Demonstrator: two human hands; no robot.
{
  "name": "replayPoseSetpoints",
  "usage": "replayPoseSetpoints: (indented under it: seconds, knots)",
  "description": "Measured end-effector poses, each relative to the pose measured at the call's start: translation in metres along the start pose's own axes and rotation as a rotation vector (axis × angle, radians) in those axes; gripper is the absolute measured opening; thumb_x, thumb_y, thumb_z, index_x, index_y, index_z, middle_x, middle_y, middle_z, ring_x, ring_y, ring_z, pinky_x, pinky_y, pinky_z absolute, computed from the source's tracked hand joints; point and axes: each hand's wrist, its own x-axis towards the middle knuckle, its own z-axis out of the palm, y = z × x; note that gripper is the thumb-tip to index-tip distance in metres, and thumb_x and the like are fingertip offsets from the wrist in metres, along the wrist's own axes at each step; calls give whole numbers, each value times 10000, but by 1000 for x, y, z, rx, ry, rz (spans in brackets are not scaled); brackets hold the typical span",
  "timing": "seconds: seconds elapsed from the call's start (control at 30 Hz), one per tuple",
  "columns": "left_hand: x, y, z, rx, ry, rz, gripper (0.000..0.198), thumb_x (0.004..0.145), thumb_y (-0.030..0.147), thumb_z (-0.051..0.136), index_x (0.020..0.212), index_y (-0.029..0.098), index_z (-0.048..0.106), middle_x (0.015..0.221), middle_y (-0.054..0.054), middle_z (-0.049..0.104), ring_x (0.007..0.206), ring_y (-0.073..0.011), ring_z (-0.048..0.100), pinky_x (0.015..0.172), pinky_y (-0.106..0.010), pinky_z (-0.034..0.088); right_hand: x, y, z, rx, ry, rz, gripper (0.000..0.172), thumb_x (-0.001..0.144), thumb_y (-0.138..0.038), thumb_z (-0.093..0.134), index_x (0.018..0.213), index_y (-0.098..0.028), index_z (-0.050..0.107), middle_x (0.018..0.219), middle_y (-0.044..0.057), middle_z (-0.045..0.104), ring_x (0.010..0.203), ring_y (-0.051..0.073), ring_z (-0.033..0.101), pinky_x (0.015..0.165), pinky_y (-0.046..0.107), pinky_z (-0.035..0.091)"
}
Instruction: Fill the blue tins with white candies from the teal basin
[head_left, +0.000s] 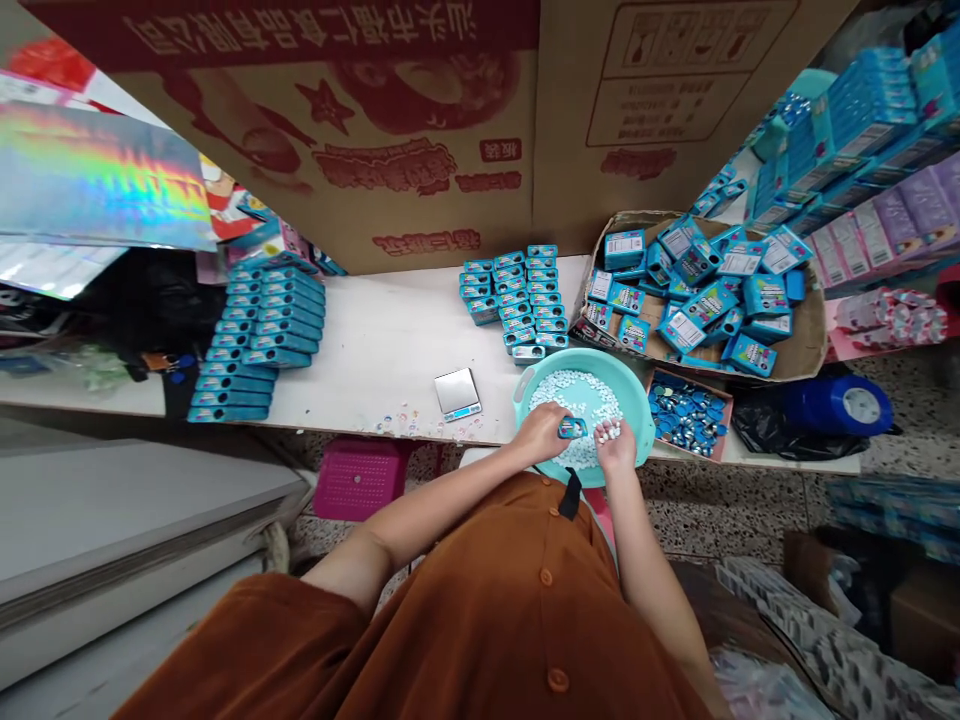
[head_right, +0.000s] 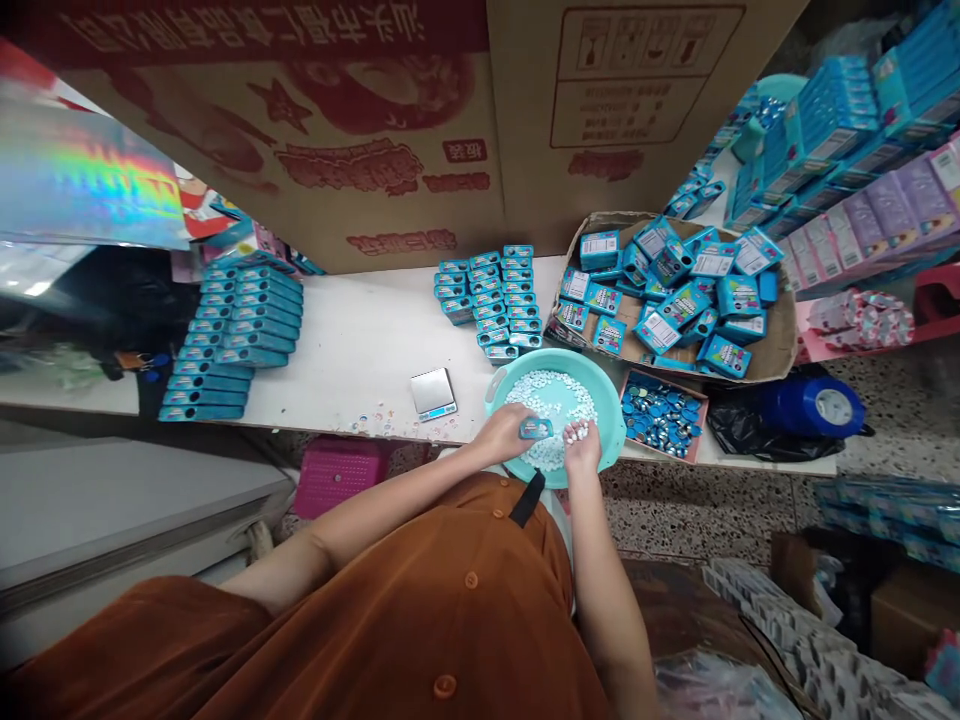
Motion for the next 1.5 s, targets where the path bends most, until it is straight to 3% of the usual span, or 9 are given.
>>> replayPoseSetpoints:
  seconds: [0.27, 0.43, 0.57, 0.7, 0.97, 1.13, 1.3, 1.4, 1.5]
  knots:
    - [-23, -10, -28, -136, 81, 28, 516, 700, 270, 669, 1184, 178, 516, 1152, -92, 600, 1073, -248, 564, 924, -356, 458, 5, 20, 3, -109, 54, -64, 146, 694, -280, 577, 801, -199, 519, 634, -55, 559, 534, 61, 535, 577, 184, 470]
    - [-27, -64, -67, -185, 335, -121, 395, 743, 285, 657, 1117, 237, 540, 1072, -42, 603, 1009, -201, 578, 883, -325, 469, 6, 39, -1, -291, 83, -163, 278, 604, -334, 639, 832, -175, 624, 822, 16, 651, 725, 119, 597, 652, 225, 476]
    - [-1, -137, -88, -45, 491, -201, 341, 752, 275, 652, 1071, 227, 544, 1047, -45, 598, 1001, -207, 569, 871, -327, 464, 13, 54, -14, -514, 124, -287, 368, 589, -430, 627, 844, -167, 661, 981, 60, 670, 929, 200, 585, 787, 293, 456]
    - [45, -194, -92, 8, 495, -246, 341, 745, 233, 646, 1067, 213, 538, 1066, -56, 575, 1016, -211, 560, 862, -323, 470, 24, 66, -32, -764, 100, -410, 413, 637, -509, 579, 851, -170, 678, 1000, 70, 675, 1008, 243, 560, 920, 347, 386]
    - [93, -229, -93, 210, 430, -253, 354, 807, 252, 567, 1157, 241, 511, 1224, -101, 490, 1190, -259, 425, 1000, -412, 356, 30, 76, -50, -1036, 43, -616, 361, 737, -519, 494, 796, -192, 637, 947, 102, 656, 981, 268, 562, 950, 403, 380]
    - [100, -212, -98, 276, 484, -206, 488, 753, 394, 629, 1171, 217, 452, 1261, -148, 437, 1221, -306, 384, 1012, -474, 317, 40, 61, -46, -1333, -22, -780, 318, 826, -396, 414, 946, -185, 618, 1053, 115, 619, 1067, 262, 522, 991, 414, 352]
    - [152, -130, -96, 304, 449, 138, 392, 798, 394, 568, 1138, 233, 458, 1218, -113, 479, 1205, -266, 409, 1044, -449, 296, 64, 34, -30, -1632, 65, -800, 382, 854, -276, 394, 1169, -135, 557, 1256, 157, 518, 1188, 277, 428, 1012, 399, 310]
    - [214, -65, -84, 393, 164, 365, 348, 829, 323, 522, 1163, 239, 478, 1226, -92, 504, 1196, -241, 422, 1045, -417, 308, 74, 26, -18, -1724, 100, -722, 418, 841, -259, 424, 1220, -118, 527, 1281, 168, 494, 1160, 292, 437, 971, 387, 330]
    - [278, -20, -60, 655, -206, 246, 351, 792, 277, 561, 1130, 187, 525, 1221, -133, 518, 1223, -271, 406, 1026, -416, 331, 75, 27, -13, -1738, 118, -655, 415, 847, -300, 430, 1205, -120, 538, 1218, 162, 534, 1106, 288, 470, 947, 371, 338]
